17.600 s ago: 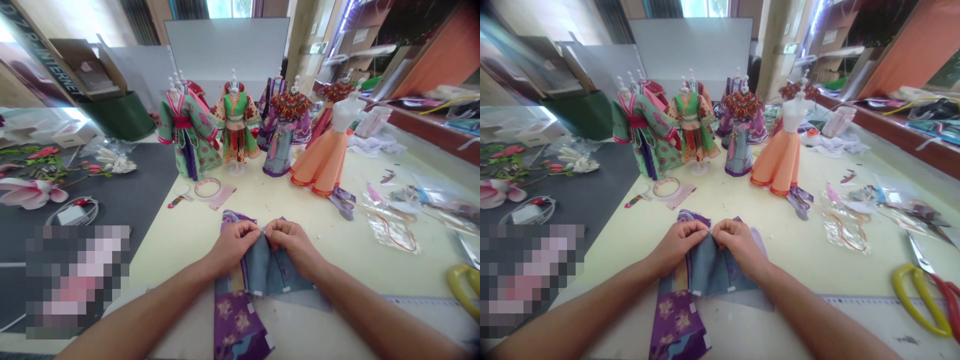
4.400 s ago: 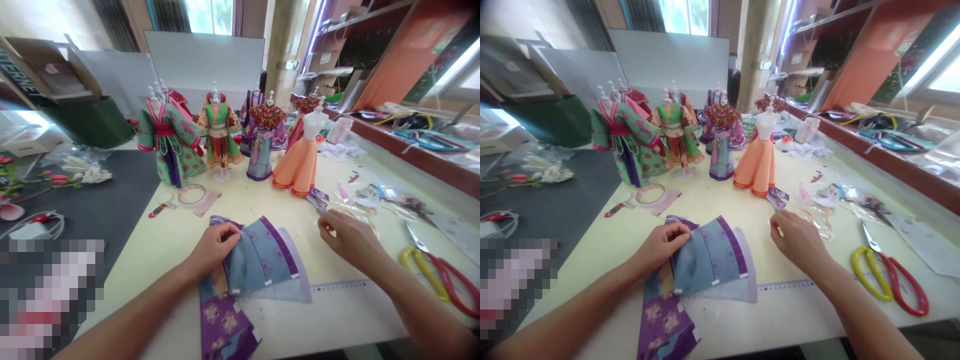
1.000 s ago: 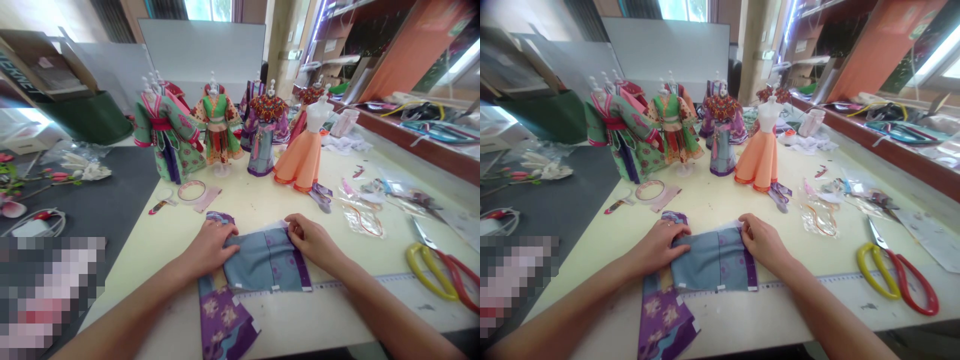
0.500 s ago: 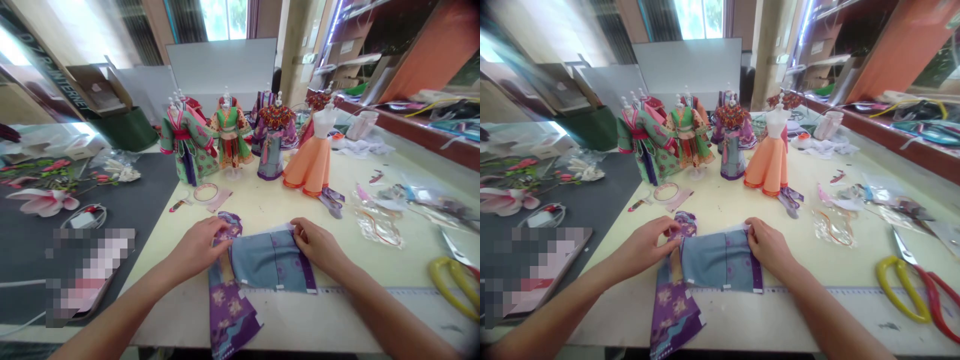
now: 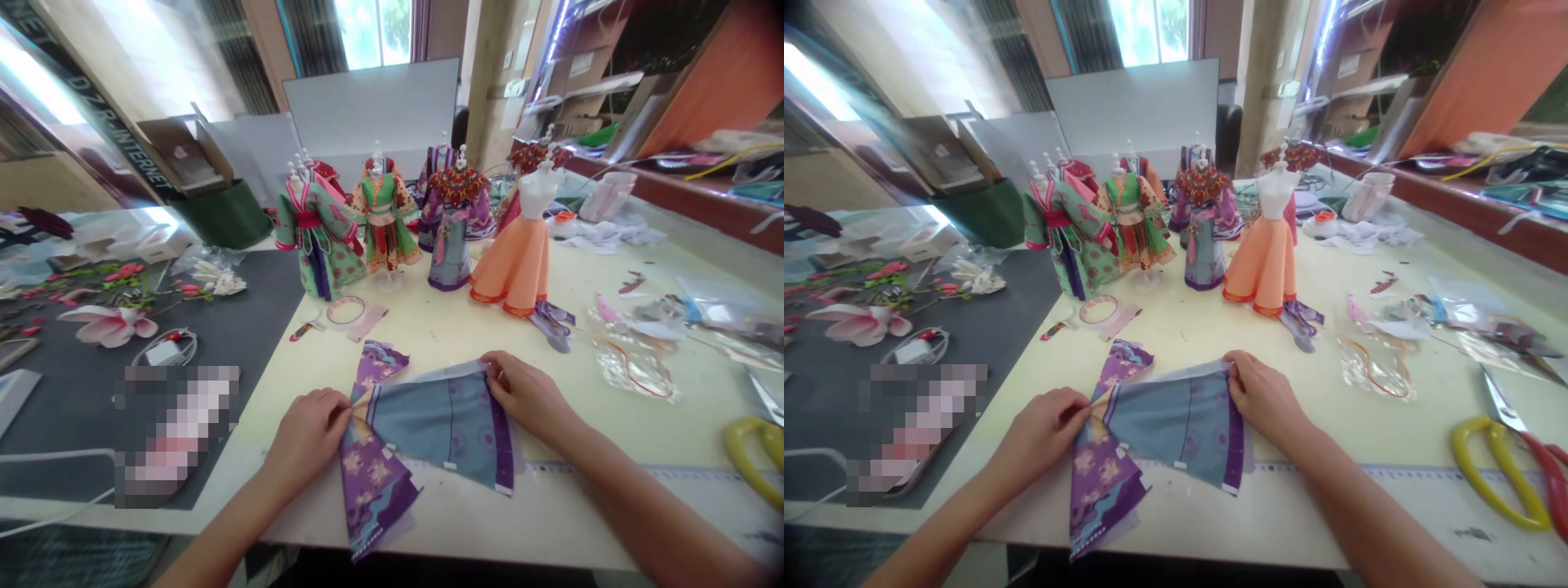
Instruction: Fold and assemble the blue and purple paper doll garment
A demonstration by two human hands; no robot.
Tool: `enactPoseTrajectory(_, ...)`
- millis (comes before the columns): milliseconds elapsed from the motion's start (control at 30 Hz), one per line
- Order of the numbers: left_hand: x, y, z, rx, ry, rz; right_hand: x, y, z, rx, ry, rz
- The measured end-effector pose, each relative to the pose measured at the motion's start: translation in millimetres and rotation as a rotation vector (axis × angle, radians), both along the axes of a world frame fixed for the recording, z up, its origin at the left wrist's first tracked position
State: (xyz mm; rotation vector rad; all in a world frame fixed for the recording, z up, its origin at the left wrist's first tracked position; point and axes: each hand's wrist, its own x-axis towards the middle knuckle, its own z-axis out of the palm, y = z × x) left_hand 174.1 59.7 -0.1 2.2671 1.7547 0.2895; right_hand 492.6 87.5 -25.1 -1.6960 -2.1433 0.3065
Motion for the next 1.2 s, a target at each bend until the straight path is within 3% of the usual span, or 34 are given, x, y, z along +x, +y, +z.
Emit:
enactPoseTrajectory(133, -8, 2, 9.1, 0.006, 0.014, 0.052, -1, -1, 1.1, 0.013, -0.004, -0.003)
enactPoseTrajectory(300, 10, 29, 15.3, 0.079, 0.089, 0.138, 0, 0, 0.5, 0.013, -0.007, 0.008)
enactPoseTrajectory(467, 27, 50, 7.1, 0.106, 0.160, -0.019, 1, 0, 0.3, 0.015, -0.005, 0.018)
enactPoseTrajectory(967, 4, 33, 1.0, 0.177, 0.132, 0.188, -1, -3, 2.0, 0.010, -0.002, 0.013)
enactPoseTrajectory(1033, 7, 26, 1.7, 0.282, 0.122, 0.117, -1, -3, 1.7, 0.021, -0.001, 0.014)
enactPoseTrajectory(1100, 11, 19, 1.8, 0.366, 0.082, -0.050, -1, -3, 1.4, 0.035, 0.005, 0.017)
enactPoseTrajectory(1200, 17, 8, -1.4, 0.312, 0.035, -0.331, -1, -4, 1.3, 0.036, 0.015, 0.016)
